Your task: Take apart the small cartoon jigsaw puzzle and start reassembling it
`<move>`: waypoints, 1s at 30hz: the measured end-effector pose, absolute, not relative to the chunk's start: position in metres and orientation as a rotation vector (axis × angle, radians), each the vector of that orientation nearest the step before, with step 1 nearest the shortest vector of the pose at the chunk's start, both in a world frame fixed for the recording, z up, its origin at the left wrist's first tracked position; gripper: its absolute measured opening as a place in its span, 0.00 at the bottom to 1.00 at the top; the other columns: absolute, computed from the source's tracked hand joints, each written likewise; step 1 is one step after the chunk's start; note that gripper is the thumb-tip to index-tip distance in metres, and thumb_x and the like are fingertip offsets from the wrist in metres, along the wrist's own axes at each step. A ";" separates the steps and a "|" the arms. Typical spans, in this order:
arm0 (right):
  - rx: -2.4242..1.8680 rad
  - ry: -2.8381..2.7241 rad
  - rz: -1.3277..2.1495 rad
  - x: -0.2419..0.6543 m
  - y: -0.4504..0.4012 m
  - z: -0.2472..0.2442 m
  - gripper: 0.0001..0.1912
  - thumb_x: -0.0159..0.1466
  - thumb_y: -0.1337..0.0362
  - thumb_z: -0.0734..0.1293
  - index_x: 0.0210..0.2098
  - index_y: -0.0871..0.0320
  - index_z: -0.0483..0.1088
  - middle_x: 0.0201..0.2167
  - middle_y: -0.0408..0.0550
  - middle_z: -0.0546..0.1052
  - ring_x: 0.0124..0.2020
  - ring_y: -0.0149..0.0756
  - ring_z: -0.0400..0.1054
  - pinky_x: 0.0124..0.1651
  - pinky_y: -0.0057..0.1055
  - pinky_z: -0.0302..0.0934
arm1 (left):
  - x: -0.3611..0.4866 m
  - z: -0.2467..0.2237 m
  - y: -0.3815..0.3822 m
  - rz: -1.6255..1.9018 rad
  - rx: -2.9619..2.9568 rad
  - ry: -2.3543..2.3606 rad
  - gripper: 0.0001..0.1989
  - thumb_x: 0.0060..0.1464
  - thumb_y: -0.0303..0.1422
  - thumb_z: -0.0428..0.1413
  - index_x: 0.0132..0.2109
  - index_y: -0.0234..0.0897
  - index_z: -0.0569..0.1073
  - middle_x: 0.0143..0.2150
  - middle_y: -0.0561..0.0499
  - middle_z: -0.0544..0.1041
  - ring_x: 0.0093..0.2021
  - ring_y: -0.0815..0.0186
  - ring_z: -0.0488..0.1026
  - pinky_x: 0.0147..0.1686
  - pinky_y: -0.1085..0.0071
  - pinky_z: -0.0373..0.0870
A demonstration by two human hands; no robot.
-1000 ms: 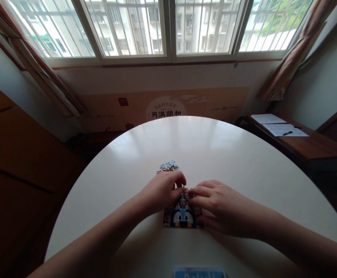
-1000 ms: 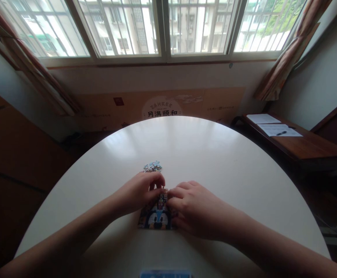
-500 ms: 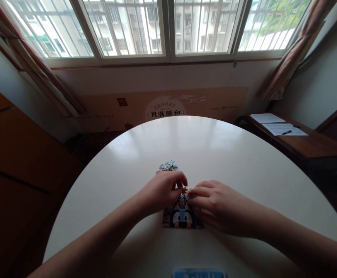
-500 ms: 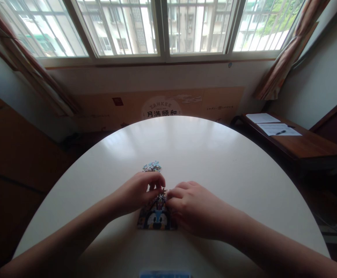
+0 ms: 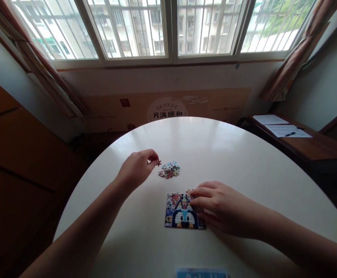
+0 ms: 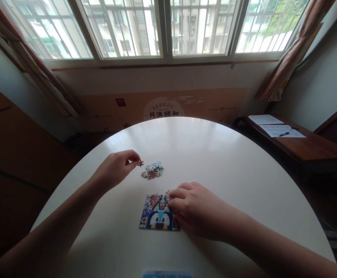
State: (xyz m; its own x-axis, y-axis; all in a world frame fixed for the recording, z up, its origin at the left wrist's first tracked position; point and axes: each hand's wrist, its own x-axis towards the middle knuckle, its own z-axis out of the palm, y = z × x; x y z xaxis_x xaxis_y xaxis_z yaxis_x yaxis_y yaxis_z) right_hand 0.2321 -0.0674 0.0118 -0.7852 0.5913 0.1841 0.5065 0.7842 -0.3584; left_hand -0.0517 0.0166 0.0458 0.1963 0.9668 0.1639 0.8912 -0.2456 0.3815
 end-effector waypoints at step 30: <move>-0.876 -2.741 0.286 0.223 -0.072 0.009 0.20 0.68 0.66 0.64 0.59 0.55 0.68 0.58 0.54 0.72 0.56 0.48 0.66 0.60 0.50 0.60 | -0.003 0.026 -0.020 0.316 2.592 1.367 0.07 0.59 0.32 0.56 0.40 0.41 0.80 0.41 0.50 0.80 0.38 0.61 0.76 0.37 0.66 0.70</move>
